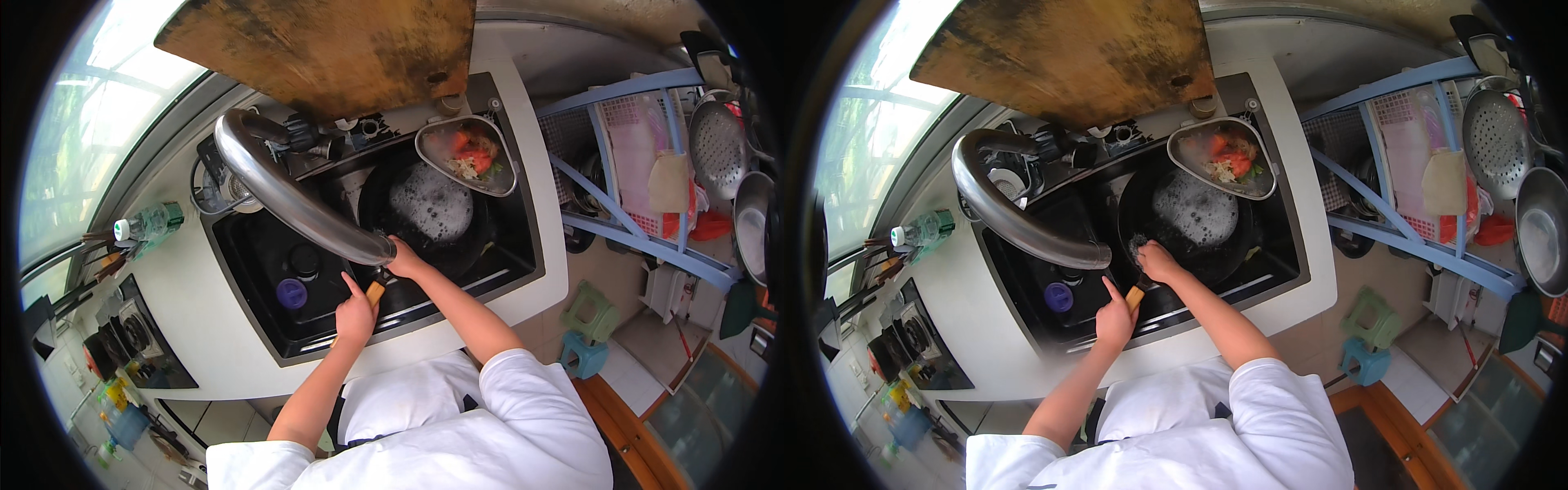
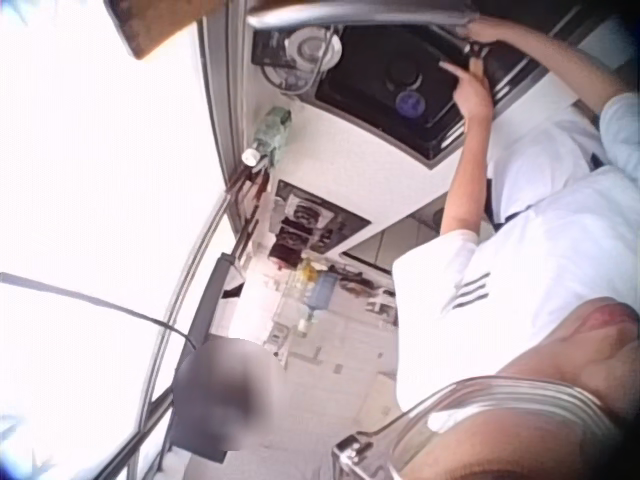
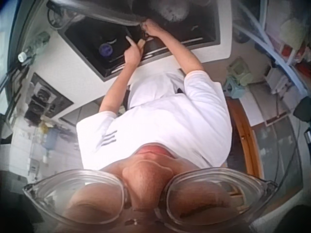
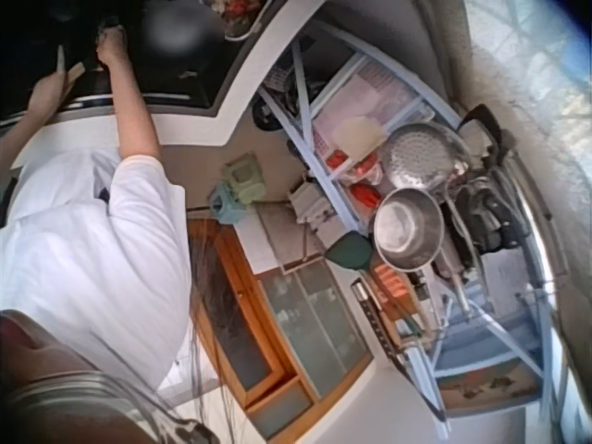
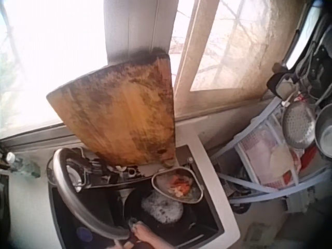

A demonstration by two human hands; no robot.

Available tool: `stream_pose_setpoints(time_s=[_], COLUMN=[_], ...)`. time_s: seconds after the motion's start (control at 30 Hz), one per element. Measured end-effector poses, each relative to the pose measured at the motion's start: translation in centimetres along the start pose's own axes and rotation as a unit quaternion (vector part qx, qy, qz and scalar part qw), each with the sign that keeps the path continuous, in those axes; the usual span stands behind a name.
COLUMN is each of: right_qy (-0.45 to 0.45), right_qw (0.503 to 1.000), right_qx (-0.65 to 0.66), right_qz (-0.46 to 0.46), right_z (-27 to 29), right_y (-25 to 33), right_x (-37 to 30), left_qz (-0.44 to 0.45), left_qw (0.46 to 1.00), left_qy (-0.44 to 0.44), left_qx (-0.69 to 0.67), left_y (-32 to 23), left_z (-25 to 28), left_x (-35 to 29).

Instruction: The person adjusts the stove, wipes the countertop with a cloth, and then washes a frying pan in the sink using a sponge and running water. The person scrubs the pan thoroughly and rinses it under the tap.

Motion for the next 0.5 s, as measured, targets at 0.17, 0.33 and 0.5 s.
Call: stream_pose_setpoints(time_s=[0.17, 0.33, 0.5], right_qy=[-0.027, 0.113, 0.154], right_qw=[0.846, 0.954, 0.972], right_qx=[-0.496, -0.160, -0.066], right_qz=[-0.195, -0.228, -0.163], right_z=[6.8, 2.4, 4.0], right_y=[-10.9, -5.4, -8.5], right_x=[-6.1, -4.9, -5.7], left_qz=[-0.004, -0.001, -0.012], left_qw=[1.000, 1.000, 1.000], left_qy=[0.001, 0.010, -0.004], left_qx=[0.006, 0.023, 0.023], left_y=[-0.1, -0.1, -0.4], left_z=[-0.2, -0.3, 0.3], left_x=[0.2, 0.3, 0.0])
Point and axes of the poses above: each hand's wrist, its own x-axis towards the middle knuckle, its own z-axis out of the back of the hand, y = z × x, the point moved 4 cm from there along x, towards the middle knuckle, and after that the axes turned 5 degrees about x, right-handed, at the moved point
